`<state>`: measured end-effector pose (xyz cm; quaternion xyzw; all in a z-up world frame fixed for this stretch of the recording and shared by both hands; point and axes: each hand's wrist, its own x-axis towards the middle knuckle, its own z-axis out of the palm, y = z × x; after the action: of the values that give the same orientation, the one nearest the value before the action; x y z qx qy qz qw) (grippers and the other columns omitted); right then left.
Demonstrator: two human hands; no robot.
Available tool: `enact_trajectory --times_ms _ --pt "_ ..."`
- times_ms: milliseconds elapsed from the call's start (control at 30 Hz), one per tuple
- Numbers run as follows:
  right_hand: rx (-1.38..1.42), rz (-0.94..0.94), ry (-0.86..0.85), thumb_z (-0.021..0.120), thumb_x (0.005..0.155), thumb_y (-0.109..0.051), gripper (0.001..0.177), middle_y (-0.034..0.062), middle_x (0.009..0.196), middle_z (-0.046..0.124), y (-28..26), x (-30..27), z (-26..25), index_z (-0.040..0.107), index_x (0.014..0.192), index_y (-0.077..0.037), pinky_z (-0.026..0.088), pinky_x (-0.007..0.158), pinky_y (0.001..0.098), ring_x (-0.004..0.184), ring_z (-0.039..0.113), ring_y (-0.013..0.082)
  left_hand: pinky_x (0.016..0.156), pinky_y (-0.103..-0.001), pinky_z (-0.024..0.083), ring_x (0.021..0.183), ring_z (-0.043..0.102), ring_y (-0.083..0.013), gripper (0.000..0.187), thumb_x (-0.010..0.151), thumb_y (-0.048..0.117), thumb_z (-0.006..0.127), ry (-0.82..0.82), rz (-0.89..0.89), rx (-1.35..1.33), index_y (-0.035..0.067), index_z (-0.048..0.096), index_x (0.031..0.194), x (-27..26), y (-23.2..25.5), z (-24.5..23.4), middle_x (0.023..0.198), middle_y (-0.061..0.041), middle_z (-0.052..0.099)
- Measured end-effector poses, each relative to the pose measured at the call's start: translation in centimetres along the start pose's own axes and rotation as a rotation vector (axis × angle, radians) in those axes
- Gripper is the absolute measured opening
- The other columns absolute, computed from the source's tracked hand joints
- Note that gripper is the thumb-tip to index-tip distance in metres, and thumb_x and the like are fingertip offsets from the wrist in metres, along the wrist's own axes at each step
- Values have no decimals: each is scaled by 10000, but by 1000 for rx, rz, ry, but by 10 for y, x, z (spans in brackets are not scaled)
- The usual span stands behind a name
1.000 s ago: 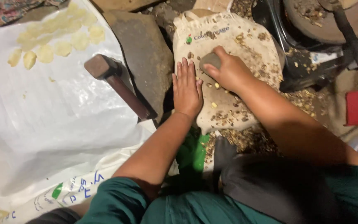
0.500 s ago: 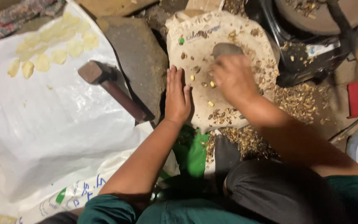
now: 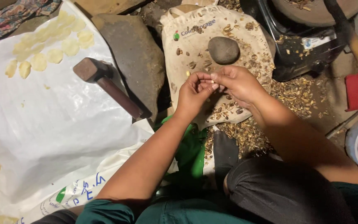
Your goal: Processing nuts by roasting them in a pan and cracking the shells using a stone and a mallet
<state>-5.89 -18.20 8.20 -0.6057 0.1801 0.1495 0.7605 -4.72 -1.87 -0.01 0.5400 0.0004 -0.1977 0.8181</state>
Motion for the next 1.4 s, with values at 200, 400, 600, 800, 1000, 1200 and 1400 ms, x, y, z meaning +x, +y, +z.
enact_trajectory --times_ms 200,400,600,800,1000,1200,1400 --pt "2 110 -129 687 1025 -240 220 31 772 641 2 -4 -22 630 944 -44 496 664 215 634 536 60 618 -188 625 786 762 -108 355 844 29 854 -68 -55 54 -14 697 1160 -11 22 10 944 -117 738" --pt "-130 13 -142 617 1073 -250 248 2 763 556 -5 -12 -13 609 970 -24 458 597 174 650 520 50 694 -276 677 768 782 -170 260 897 25 800 -55 -142 -20 -46 712 1131 -7 27 8 894 -152 751" --pt "-18 117 -149 608 1077 -313 288 -20 777 561 -8 -21 -8 595 945 -57 490 705 185 677 517 29 736 -291 674 785 768 -175 256 894 6 784 -93 -221 -19 -63 712 1130 -9 31 6 896 -164 749" --pt "-746 -26 -58 550 1109 -450 482 94 696 644 23 -8 -14 707 929 -31 514 625 345 644 621 199 687 -289 664 725 748 -170 312 848 15 825 -85 -231 75 -87 687 1109 -19 15 -3 859 -164 732" --pt "-1432 -777 193 772 955 -250 580 301 1432 390 -14 23 -10 561 1438 -8 430 1083 605 1305 414 487 713 -296 560 732 701 -182 199 907 185 682 280 201 904 34 780 993 2 79 -15 880 -73 788" --pt "-1229 -459 106 739 902 -107 544 269 1375 471 -40 53 -15 575 1421 -103 482 1032 548 1153 532 433 760 -345 540 800 660 -218 102 857 180 757 314 203 1109 125 747 942 48 62 -24 932 -31 669" --pt "-676 -24 171 574 1041 -291 513 257 1279 572 -46 69 -7 429 1460 -33 529 496 246 646 613 178 771 -324 557 803 687 -214 241 842 56 759 227 223 999 63 760 1083 45 66 -35 990 -64 702"
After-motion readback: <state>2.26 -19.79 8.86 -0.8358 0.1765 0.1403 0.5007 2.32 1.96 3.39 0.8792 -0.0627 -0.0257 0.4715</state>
